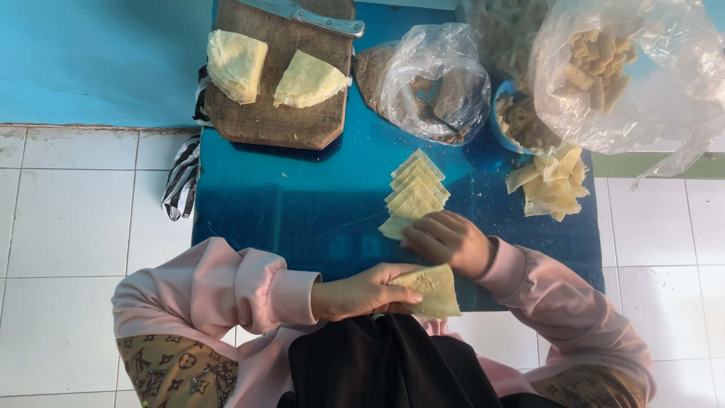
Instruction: The person folds thin pastry sheets one at a time into an overlapping fan-shaped stack on a blue table. They then take filling from a bowl, place it onto the stacked sheets, and fold the sheets over the filling to form filled pastries.
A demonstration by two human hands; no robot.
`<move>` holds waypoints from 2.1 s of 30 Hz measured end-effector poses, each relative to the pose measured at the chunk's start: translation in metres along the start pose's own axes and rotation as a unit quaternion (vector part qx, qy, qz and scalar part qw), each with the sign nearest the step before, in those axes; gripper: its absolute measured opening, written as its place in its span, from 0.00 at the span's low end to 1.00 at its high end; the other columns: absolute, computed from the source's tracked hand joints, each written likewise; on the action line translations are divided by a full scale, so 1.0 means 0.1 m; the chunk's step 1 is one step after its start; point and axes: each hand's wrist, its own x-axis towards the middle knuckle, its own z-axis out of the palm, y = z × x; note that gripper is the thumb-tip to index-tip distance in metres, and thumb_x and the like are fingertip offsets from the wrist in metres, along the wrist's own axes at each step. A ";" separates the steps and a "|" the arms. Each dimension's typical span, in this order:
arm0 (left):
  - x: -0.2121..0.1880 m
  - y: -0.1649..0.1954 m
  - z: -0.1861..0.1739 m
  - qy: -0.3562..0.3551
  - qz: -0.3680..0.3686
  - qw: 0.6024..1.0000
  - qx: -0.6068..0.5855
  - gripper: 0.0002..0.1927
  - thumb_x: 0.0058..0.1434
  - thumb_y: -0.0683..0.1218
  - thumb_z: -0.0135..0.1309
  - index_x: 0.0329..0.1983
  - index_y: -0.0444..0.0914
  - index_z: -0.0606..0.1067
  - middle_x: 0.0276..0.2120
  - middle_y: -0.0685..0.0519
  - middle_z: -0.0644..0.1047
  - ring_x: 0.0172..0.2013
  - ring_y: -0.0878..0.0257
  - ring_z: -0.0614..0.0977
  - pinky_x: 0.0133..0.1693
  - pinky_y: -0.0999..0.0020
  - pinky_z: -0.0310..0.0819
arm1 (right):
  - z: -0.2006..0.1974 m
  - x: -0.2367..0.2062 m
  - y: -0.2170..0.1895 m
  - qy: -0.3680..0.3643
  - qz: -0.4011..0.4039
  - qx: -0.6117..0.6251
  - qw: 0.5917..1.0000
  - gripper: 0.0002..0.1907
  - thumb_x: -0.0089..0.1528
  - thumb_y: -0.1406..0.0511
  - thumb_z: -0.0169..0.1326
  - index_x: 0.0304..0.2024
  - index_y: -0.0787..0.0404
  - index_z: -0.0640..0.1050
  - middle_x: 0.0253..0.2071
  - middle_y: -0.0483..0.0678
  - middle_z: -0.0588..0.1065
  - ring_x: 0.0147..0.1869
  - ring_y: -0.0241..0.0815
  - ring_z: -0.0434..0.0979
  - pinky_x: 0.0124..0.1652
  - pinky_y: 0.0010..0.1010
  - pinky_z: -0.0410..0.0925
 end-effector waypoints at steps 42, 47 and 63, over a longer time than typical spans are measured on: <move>0.45 0.21 -0.58 0.087 0.181 0.980 -0.006 0.24 0.75 0.50 0.49 0.69 0.34 0.65 0.56 0.51 0.73 0.57 0.65 0.76 0.60 0.66 0.72 | 0.08 -0.17 0.22 0.106 0.191 0.167 0.962 0.14 0.56 0.68 0.67 0.43 0.64 0.80 0.40 0.50 0.79 0.44 0.44 0.79 0.43 0.32 0.72; 0.42 0.14 -0.59 0.101 0.156 0.983 0.008 0.23 0.74 0.50 0.45 0.69 0.36 0.65 0.58 0.52 0.74 0.57 0.66 0.76 0.60 0.68 0.71 | 0.19 -0.21 0.17 0.084 0.219 0.160 0.959 0.13 0.56 0.69 0.67 0.43 0.64 0.81 0.40 0.50 0.79 0.43 0.42 0.81 0.43 0.29 0.73; 0.10 0.40 -0.62 0.233 0.306 0.908 -0.164 0.21 0.71 0.43 0.43 0.66 0.35 0.66 0.57 0.48 0.74 0.56 0.62 0.78 0.57 0.69 0.74 | 0.02 -0.32 0.40 0.227 0.472 0.423 0.739 0.09 0.67 0.68 0.58 0.48 0.65 0.78 0.42 0.44 0.79 0.44 0.31 0.79 0.45 0.24 0.72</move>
